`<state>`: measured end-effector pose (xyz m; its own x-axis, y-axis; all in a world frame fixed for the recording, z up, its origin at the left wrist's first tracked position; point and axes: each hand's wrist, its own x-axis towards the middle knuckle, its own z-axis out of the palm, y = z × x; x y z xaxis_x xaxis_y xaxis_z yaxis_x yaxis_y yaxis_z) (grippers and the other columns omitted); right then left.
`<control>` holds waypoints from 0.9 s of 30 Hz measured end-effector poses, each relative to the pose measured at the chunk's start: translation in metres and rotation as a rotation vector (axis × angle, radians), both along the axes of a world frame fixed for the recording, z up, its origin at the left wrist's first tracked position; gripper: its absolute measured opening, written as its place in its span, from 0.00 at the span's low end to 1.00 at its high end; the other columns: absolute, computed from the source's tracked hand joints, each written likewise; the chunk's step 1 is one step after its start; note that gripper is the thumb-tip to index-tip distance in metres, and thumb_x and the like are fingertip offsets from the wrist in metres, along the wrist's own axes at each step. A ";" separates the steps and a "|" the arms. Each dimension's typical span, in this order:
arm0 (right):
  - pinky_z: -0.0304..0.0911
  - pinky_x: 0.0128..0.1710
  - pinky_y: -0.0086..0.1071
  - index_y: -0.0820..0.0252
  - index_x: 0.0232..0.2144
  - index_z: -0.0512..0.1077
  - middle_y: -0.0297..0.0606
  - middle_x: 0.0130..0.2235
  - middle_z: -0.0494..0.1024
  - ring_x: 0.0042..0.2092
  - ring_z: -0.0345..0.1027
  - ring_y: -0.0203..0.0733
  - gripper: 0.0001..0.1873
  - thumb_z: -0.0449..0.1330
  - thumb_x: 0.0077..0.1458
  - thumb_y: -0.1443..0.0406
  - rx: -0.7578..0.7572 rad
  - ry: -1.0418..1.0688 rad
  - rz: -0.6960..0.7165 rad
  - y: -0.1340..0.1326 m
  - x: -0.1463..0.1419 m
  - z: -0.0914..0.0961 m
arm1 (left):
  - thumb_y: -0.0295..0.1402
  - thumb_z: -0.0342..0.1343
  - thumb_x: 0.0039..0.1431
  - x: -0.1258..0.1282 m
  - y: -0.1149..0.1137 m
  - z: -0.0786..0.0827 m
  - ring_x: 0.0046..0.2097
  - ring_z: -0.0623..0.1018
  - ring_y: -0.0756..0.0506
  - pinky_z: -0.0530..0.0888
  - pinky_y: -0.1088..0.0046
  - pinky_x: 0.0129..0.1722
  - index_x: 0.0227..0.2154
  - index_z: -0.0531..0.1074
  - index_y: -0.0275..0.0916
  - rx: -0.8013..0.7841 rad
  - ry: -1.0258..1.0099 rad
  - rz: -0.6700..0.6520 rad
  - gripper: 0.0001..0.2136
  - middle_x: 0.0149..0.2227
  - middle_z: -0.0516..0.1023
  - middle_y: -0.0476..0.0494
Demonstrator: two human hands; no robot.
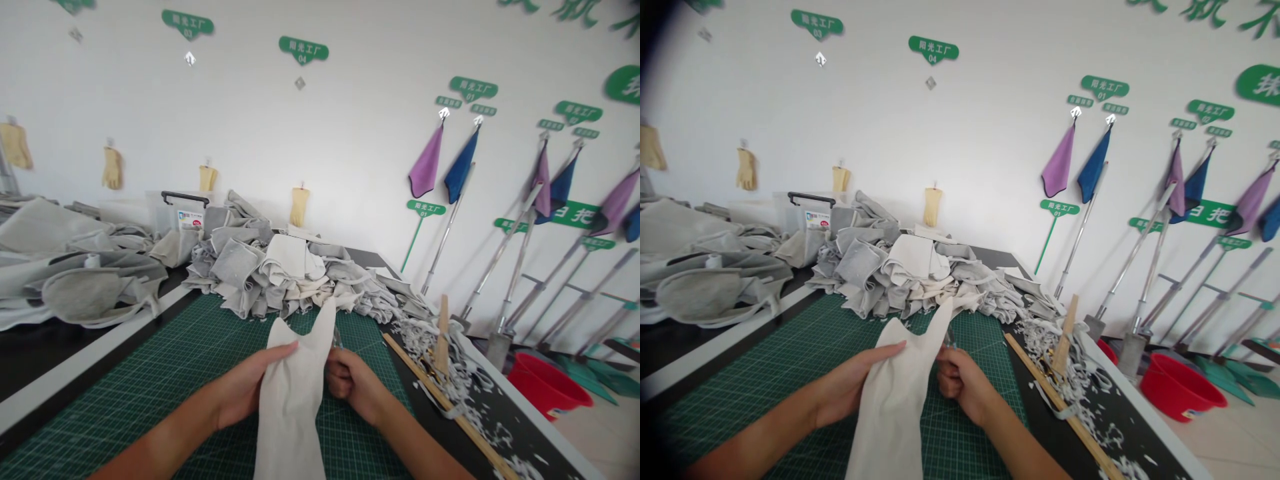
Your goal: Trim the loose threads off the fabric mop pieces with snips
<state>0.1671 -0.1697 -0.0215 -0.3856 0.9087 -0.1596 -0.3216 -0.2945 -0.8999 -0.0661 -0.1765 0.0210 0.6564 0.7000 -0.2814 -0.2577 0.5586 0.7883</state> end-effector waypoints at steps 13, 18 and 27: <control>0.35 0.17 0.24 0.58 0.19 0.53 0.21 0.16 0.50 0.17 0.38 0.25 0.26 0.64 0.52 0.54 -0.211 0.101 -0.013 -0.003 0.002 0.002 | 0.52 0.59 0.55 -0.002 0.013 -0.010 0.52 0.78 0.36 0.72 0.62 0.55 0.53 0.73 0.33 0.071 0.128 0.106 0.30 0.51 0.79 0.35; 0.42 0.16 0.23 0.59 0.21 0.59 0.22 0.15 0.55 0.16 0.44 0.26 0.24 0.67 0.51 0.52 -0.246 0.044 -0.217 -0.003 -0.005 0.006 | 0.52 0.60 0.53 -0.007 0.025 -0.020 0.51 0.79 0.35 0.74 0.63 0.52 0.51 0.73 0.32 0.025 0.221 0.248 0.30 0.50 0.80 0.34; 0.71 0.40 0.34 0.61 0.50 0.72 0.41 0.43 0.81 0.42 0.76 0.46 0.27 0.67 0.52 0.52 -0.277 0.070 -0.401 0.000 -0.002 0.002 | 0.48 0.65 0.48 -0.018 0.039 -0.031 0.41 0.82 0.37 0.77 0.66 0.38 0.46 0.75 0.34 0.043 0.331 0.370 0.27 0.44 0.82 0.35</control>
<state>0.1649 -0.1693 -0.0190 -0.0326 0.9148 -0.4026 -0.5151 -0.3606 -0.7776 -0.0837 -0.1372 -0.0097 0.2422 0.8845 -0.3987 -0.1647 0.4425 0.8815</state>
